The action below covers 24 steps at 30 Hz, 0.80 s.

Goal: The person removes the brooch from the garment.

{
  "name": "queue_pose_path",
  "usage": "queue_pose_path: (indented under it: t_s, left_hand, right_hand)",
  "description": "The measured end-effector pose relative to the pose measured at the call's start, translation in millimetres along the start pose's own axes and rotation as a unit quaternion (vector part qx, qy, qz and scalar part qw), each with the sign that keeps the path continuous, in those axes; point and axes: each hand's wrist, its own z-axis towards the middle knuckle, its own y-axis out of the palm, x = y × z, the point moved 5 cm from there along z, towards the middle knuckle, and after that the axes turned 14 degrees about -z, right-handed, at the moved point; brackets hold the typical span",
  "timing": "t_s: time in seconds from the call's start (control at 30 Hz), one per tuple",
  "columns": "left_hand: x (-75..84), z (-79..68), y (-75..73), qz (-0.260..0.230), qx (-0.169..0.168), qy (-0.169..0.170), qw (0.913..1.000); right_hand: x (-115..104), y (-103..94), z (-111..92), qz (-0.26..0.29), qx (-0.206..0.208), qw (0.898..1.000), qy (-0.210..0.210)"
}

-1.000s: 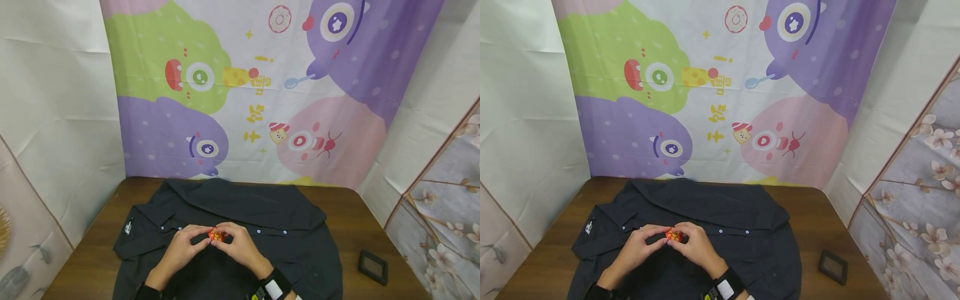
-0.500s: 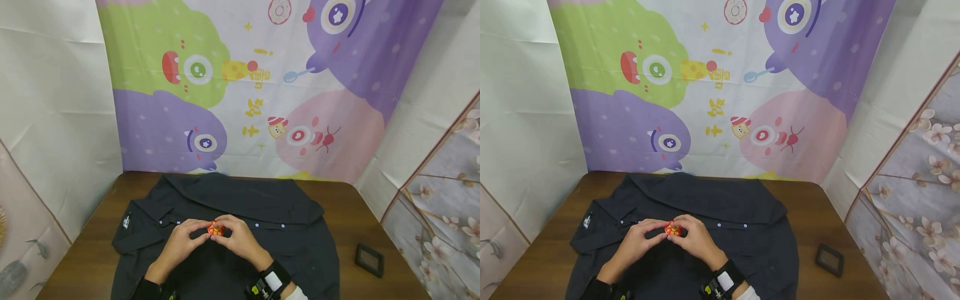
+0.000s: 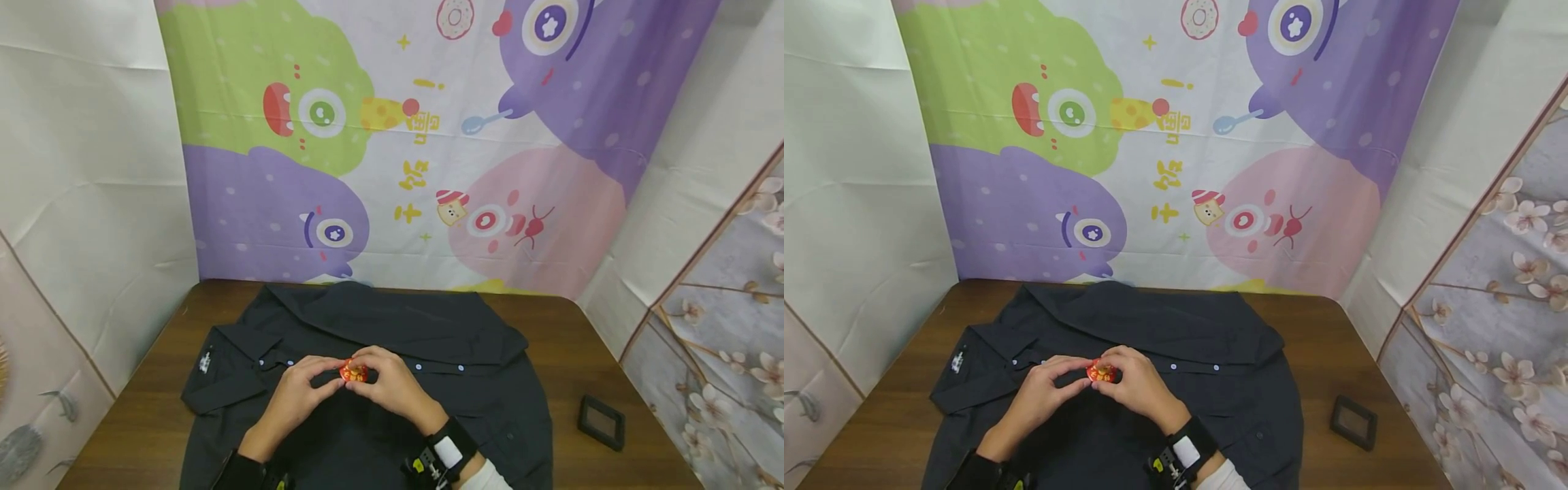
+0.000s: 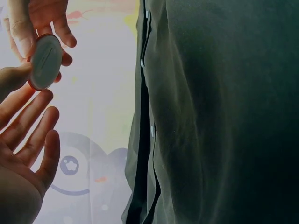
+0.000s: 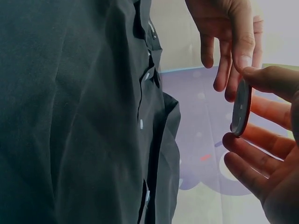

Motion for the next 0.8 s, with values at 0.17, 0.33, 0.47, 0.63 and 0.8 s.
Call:
queue_pose_path:
  t_s: [0.17, 0.33, 0.47, 0.63, 0.8]
  left_hand:
    - [0.1, 0.5, 0.7, 0.009, -0.010, -0.005, 0.9999]
    - [-0.3, 0.1, 1.6, 0.015, -0.018, -0.014, 0.9996]
    - [-0.4, -0.4, 2.1, 0.019, -0.024, -0.025, 0.9992]
    - [0.0, -0.3, 2.0, 0.025, -0.029, -0.033, 0.9987]
    - [1.3, -0.1, 1.2, 0.029, -0.022, -0.030, 0.9989]
  right_hand:
    - [0.3, 0.3, -0.5, -0.016, -0.004, 1.000, -0.001]
    - [0.8, 0.9, -1.1, -0.028, -0.009, 1.000, 0.000]
    - [0.4, 0.5, -1.9, -0.029, -0.013, 0.999, 0.002]
    - [0.3, -0.9, -2.2, -0.026, -0.010, 1.000, 0.003]
    - [0.1, -2.1, -2.3, -0.021, 0.001, 1.000, 0.007]
